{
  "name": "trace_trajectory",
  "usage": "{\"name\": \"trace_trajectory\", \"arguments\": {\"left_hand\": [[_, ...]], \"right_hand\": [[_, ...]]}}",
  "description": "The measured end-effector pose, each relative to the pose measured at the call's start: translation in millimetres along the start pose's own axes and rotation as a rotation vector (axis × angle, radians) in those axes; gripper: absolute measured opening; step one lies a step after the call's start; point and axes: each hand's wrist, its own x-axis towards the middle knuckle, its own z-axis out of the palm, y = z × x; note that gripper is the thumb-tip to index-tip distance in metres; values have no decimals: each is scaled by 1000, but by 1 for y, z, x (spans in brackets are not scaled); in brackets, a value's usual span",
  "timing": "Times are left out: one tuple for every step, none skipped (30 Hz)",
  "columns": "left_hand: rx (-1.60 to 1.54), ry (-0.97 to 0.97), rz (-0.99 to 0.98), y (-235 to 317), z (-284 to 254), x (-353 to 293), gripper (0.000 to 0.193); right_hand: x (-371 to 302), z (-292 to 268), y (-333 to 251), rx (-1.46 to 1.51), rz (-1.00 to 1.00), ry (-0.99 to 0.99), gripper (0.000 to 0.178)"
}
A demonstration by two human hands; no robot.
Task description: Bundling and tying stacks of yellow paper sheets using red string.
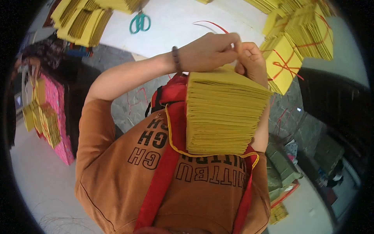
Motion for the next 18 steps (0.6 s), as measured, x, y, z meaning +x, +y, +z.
{"name": "trace_trajectory", "arguments": {"left_hand": [[78,14,-51,-2,2,0,25],[129,76,-43,-7,3,1,32],[122,101,-65,-12,5,1,32],[103,157,-21,-19,10,1,30],[98,219,42,-25,15,3,28],[197,126,106,-32,15,7,27],[229,182,233,-38,16,10,27],[369,45,224,-42,17,12,25],[453,-62,190,-45,17,13,22],[464,-98,161,-45,17,14,20],[463,-71,200,-45,16,12,19],[350,-16,51,-42,15,11,21],[250,27,-92,-38,14,7,26],[239,30,-108,-35,13,3,26],[106,88,-145,-31,10,-2,32],[-28,147,-180,-28,9,-6,38],[-30,157,-181,-24,7,-9,38],[-88,182,-198,-22,6,-12,42]], "right_hand": [[0,0,-1,-11,23,-31,11],[-3,1,0,33,45,-40,14],[-4,1,-1,80,76,-44,18],[-6,1,2,148,43,-57,24],[-7,1,5,155,45,-46,24],[-6,-1,5,123,25,-76,24],[-4,-2,6,94,-2,-90,25],[-5,-4,7,92,18,-76,25],[-4,-5,8,75,33,-66,25],[-2,-6,8,47,27,-117,24],[-1,-6,7,30,12,-173,23],[0,-7,8,13,27,-171,23],[0,-6,8,-27,14,-124,19],[1,-6,8,-67,-1,-78,15],[0,-6,10,-70,0,-84,15],[-3,-6,12,-32,6,-135,10],[-6,-6,14,57,-4,-257,6],[-9,-6,18,1,14,-199,6]]}}
